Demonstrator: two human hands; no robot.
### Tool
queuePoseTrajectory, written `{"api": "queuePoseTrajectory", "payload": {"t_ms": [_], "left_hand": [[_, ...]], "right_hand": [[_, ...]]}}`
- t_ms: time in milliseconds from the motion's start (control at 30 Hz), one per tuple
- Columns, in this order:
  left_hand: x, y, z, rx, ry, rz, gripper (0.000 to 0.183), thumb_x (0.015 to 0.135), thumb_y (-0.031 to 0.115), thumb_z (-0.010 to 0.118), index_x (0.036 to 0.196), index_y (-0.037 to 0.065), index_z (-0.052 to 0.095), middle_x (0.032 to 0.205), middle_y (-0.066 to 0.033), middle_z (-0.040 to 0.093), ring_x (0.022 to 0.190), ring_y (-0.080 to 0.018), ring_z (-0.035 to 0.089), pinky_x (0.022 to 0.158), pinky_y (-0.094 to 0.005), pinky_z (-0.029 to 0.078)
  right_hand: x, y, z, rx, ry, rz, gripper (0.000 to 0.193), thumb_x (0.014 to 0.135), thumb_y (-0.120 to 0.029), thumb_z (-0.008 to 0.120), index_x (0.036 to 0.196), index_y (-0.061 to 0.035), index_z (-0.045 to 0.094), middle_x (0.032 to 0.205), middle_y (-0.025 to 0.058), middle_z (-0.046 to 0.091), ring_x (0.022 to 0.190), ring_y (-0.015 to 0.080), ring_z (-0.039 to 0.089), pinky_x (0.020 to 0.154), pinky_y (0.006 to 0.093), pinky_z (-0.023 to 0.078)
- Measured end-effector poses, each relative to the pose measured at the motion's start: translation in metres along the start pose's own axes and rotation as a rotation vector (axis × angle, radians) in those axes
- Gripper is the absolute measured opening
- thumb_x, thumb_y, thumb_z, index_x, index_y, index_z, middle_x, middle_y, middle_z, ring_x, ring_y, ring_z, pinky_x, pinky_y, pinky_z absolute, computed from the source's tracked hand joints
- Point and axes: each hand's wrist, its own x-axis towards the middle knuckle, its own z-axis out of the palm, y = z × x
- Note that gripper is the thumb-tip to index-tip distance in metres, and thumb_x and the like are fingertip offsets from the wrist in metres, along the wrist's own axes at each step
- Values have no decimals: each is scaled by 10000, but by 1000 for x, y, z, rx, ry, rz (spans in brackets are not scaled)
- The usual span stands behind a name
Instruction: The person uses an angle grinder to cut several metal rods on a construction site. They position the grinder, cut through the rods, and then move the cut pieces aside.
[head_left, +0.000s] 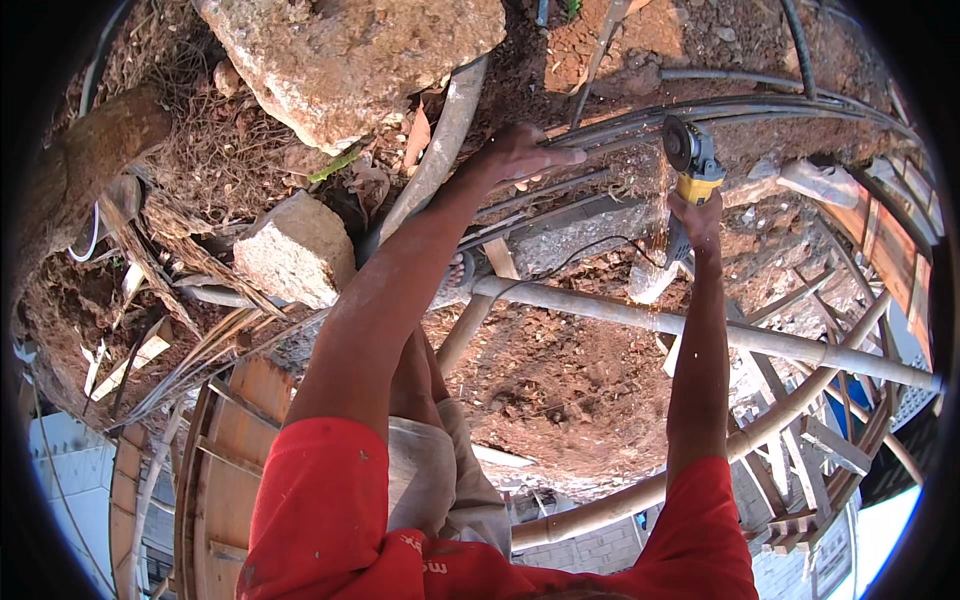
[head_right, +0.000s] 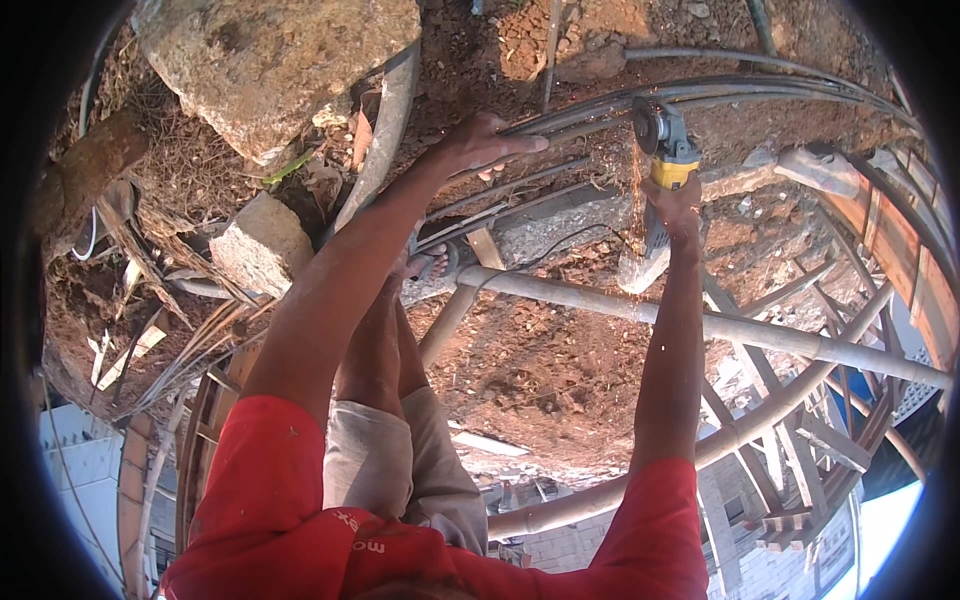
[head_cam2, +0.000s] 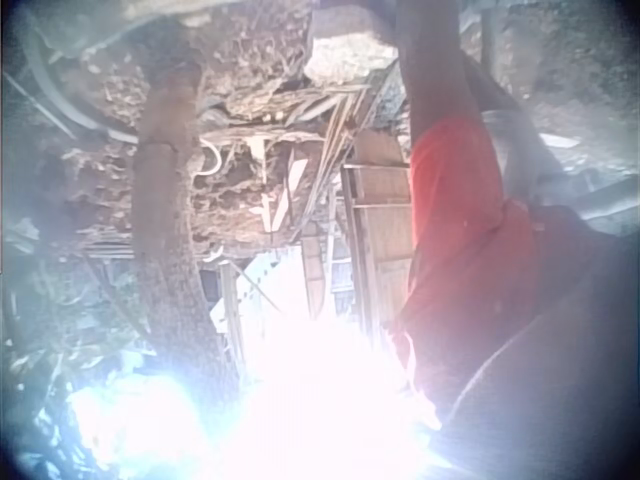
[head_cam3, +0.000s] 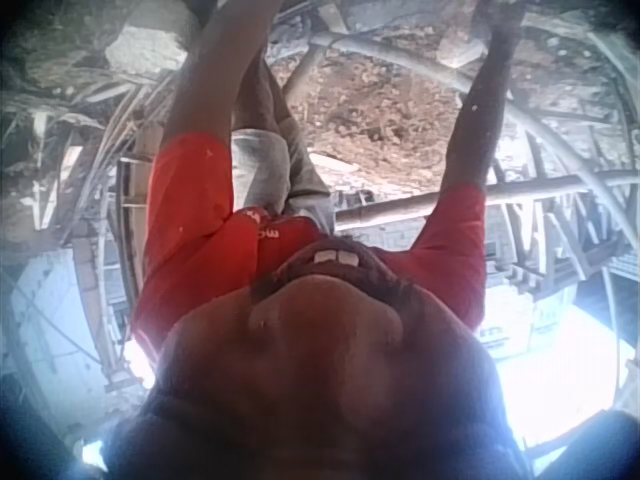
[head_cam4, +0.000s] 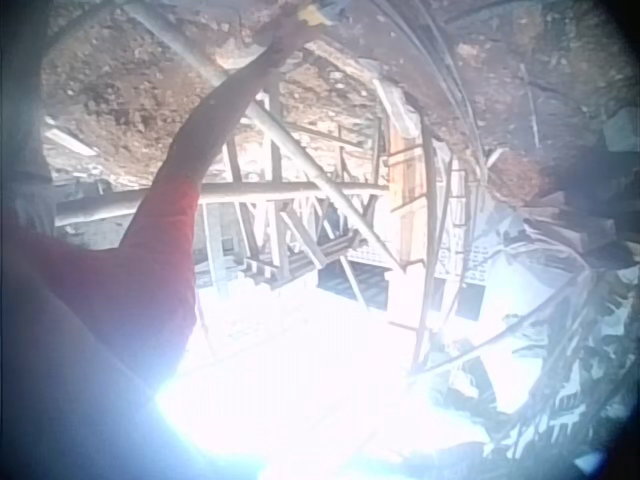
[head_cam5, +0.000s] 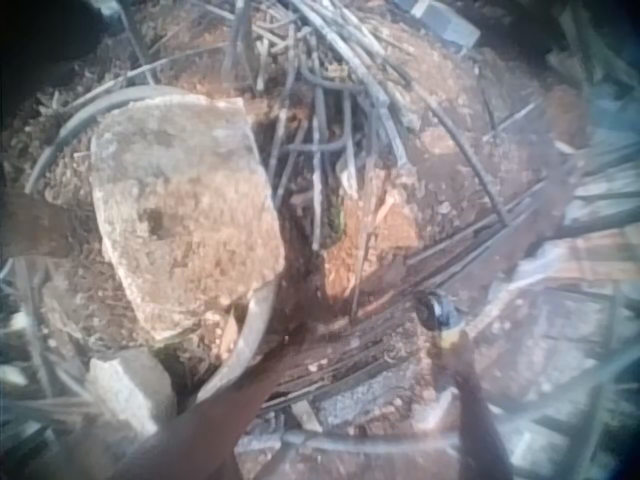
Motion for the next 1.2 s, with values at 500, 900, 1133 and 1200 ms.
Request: {"api": "queuePoseTrajectory", "payload": {"t_ms": [500, 900, 1133, 1200], "left_hand": [[2, -3, 3, -30, -17, -43, 890, 662, 847, 749, 978, 15, 769, 856, -162, 733, 871, -296, 734, 816, -427, 562], [0, -1, 1, -19, -26, -56, 926, 654, 850, 748, 964, -23, 745, 927, -214, 715, 945, -345, 717, 832, -464, 556], [6, -5, 3, -12, -41, -30, 951, 651, 865, 736, 993, -21, 759, 943, -217, 708, 941, -342, 709, 824, -463, 554], [6, -5, 3, -16, -54, -34, 959, 651, 867, 734, 1018, -19, 760, 960, -221, 713, 952, -345, 714, 832, -468, 554]], "right_hand": [[-7, -16, 4, 115, 4, -11, 363, 768, -10, 775, 1078, -48, 589, 865, -2, 630, 707, 91, 595, 598, 259, 485], [-14, -33, 6, 90, 1, -12, 308, 755, -58, 788, 1014, -42, 622, 844, 3, 645, 715, 92, 594, 628, 256, 479], [-11, -19, -2, 48, -35, -9, 300, 767, -51, 794, 1021, -38, 635, 850, 11, 665, 692, 99, 602, 612, 259, 488], [-11, -17, -3, 63, -45, -6, 287, 768, -52, 792, 1009, -39, 636, 837, 8, 660, 684, 98, 600, 607, 261, 488]]}}
